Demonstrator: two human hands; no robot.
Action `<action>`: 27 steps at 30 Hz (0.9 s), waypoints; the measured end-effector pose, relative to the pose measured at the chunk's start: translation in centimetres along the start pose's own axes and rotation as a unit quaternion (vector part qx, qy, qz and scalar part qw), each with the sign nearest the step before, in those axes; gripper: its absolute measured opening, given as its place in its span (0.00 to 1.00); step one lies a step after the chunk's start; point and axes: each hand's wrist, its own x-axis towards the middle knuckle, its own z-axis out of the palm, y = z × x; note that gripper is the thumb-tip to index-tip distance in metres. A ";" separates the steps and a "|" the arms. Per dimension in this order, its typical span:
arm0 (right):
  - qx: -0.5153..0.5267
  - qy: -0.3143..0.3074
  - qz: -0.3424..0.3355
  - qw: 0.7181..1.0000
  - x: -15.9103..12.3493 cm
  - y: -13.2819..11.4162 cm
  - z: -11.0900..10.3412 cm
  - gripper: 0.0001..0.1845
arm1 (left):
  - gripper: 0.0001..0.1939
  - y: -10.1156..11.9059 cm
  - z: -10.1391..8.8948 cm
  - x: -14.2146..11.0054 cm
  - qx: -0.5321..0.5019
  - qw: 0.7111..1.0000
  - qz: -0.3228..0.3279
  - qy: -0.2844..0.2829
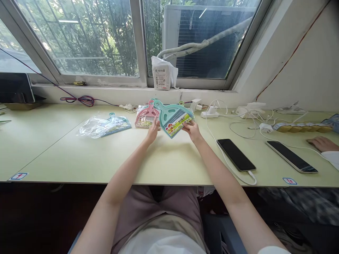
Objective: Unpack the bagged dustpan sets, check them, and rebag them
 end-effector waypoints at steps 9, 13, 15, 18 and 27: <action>-0.041 -0.070 0.046 0.996 -0.8 -0.3 1.6 0.18 | 0.17 0.5 -0.1 -1.2 0.037 0.986 0.043 0.155; -0.142 -0.012 0.046 0.989 -0.3 -0.8 0.7 0.13 | 0.16 0.9 -0.8 -0.7 0.073 0.974 0.048 0.209; -0.258 0.032 0.048 0.964 0.0 -1.1 -0.4 0.10 | 0.18 1.2 -1.0 -0.7 0.075 0.968 0.038 0.238; -0.513 0.079 0.040 0.854 0.2 -1.5 -2.0 0.10 | 0.20 1.6 -1.3 -0.6 0.070 0.958 0.030 0.276; -0.606 0.142 -0.116 0.774 -1.5 -3.7 -1.4 0.17 | 0.23 2.6 -1.6 -1.4 0.134 0.959 0.075 0.238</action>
